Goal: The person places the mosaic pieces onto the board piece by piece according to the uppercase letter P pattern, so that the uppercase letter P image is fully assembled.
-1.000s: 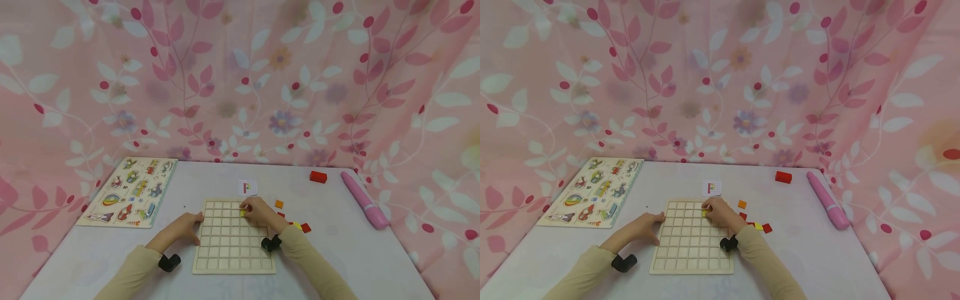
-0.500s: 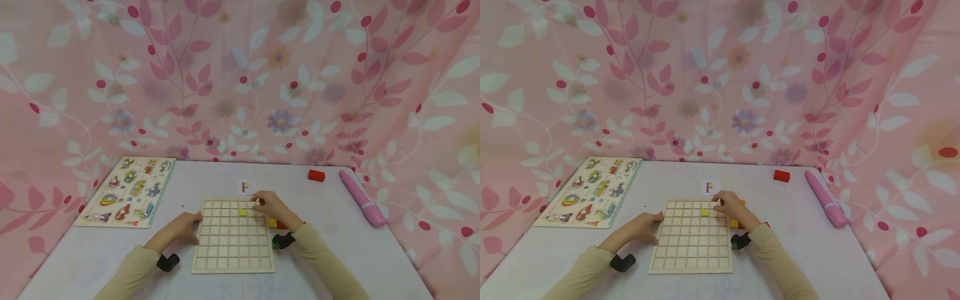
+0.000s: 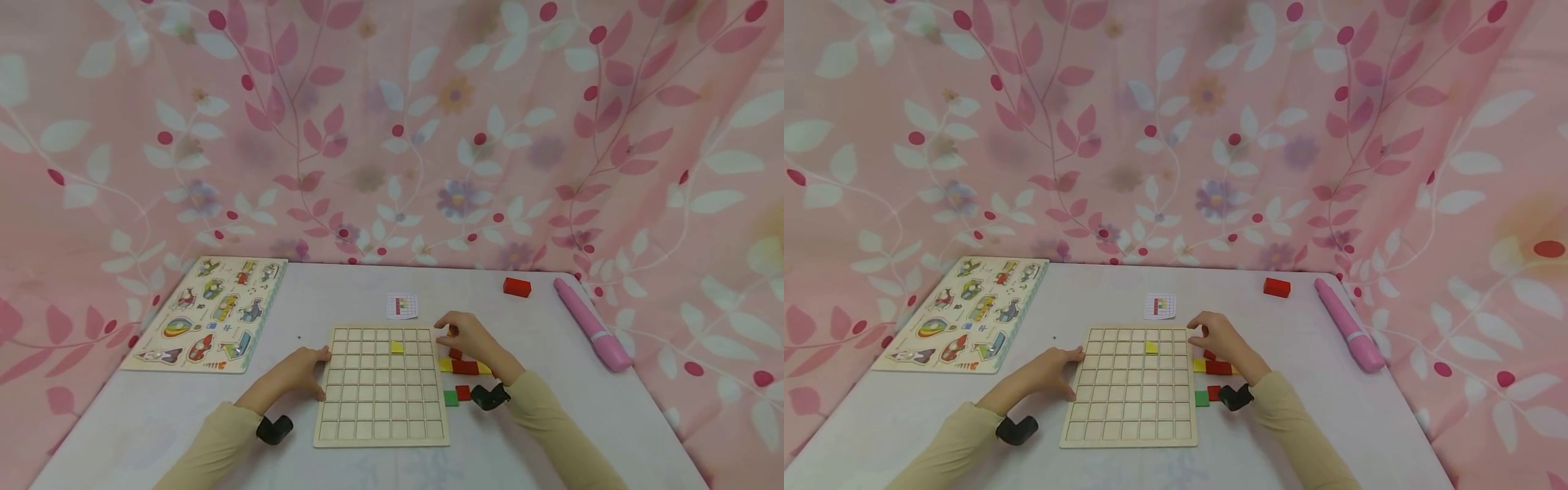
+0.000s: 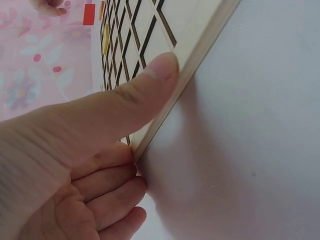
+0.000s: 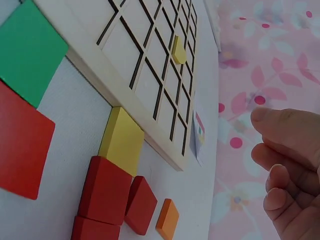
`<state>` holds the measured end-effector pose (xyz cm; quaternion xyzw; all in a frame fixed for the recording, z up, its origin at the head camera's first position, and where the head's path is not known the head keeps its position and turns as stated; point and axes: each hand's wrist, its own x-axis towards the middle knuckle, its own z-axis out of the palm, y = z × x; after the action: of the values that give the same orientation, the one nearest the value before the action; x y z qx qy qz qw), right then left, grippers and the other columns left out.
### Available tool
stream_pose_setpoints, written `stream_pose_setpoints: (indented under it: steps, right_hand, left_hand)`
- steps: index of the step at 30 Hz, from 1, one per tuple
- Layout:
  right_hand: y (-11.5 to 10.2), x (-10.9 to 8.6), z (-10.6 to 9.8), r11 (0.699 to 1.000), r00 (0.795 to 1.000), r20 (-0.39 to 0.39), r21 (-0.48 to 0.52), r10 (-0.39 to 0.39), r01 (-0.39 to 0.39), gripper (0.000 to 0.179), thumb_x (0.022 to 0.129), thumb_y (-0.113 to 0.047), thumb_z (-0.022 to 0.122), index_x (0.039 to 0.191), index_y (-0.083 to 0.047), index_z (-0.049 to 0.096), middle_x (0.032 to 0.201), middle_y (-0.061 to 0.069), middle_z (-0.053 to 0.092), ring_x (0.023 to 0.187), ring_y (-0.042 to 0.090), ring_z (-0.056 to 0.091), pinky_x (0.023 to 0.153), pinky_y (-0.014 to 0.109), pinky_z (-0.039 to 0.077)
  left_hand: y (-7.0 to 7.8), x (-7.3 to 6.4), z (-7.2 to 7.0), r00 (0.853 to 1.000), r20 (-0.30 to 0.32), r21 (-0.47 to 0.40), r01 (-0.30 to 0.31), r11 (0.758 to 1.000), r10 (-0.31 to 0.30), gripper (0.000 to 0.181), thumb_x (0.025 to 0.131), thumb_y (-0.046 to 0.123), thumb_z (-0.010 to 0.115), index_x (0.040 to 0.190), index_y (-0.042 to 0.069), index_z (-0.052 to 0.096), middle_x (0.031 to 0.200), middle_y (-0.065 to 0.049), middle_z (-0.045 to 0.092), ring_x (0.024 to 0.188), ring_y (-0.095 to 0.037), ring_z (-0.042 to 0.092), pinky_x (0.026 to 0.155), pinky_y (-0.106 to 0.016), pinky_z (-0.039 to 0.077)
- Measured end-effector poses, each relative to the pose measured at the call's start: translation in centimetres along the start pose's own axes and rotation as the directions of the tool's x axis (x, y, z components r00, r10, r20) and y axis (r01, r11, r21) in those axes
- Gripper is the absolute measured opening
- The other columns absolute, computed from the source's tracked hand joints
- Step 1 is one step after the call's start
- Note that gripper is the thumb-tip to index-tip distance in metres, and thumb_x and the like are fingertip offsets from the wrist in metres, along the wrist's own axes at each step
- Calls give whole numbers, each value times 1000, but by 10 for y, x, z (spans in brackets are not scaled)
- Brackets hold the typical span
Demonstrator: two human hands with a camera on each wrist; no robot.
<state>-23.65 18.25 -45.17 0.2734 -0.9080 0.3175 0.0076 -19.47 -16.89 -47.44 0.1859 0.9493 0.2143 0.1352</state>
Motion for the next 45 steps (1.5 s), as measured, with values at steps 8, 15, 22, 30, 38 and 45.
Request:
stream_pose_setpoints:
  steps: [8,15,22,30,38,45]
  right_hand:
    - [4,-12,-9,1000,1000,-19,11,-6,7,23,75,-7,72,96,1,66,71,-2,50,60,13,42,51,21,39]
    - [9,-22,-6,999,1000,-12,32,17,-16,23,74,-6,72,95,0,66,71,4,53,59,13,41,48,20,38]
    - [17,-32,10,998,999,8,51,44,-44,21,75,-10,72,95,-3,67,70,1,53,62,14,43,50,20,40]
    - [25,-40,26,999,998,40,16,38,-39,23,74,-11,73,96,-5,67,86,-2,59,77,14,50,69,26,47]
    - [29,-44,33,997,997,20,31,76,-77,25,74,-11,73,97,-7,67,90,-5,58,80,13,49,74,31,47]
    - [30,-39,29,995,995,-17,28,94,-93,24,74,-11,73,97,-6,67,83,-5,56,74,13,48,64,24,46]
  left_hand:
    - [4,0,-2,1000,-3,9,1,1000,-1,76,49,18,87,116,-2,58,127,-17,47,113,-37,44,93,-45,34]
    - [1,1,-1,1000,-9,13,3,1000,-3,78,48,19,88,117,-1,57,127,-16,48,112,-36,45,93,-44,35]
    - [-1,0,0,1000,-5,22,12,1000,-12,78,48,21,88,117,-1,57,128,-16,47,112,-37,44,93,-44,35]
    - [0,0,1,1000,-1,15,4,1000,-4,79,49,20,87,118,-1,56,128,-16,47,113,-36,43,93,-44,34]
    - [-1,2,3,1000,2,22,8,1000,-8,79,49,21,87,119,-1,56,127,-16,48,113,-36,44,93,-45,34]
    - [1,0,1,1000,-1,29,12,1000,-12,79,49,20,87,119,-1,56,127,-16,48,113,-37,44,93,-45,35]
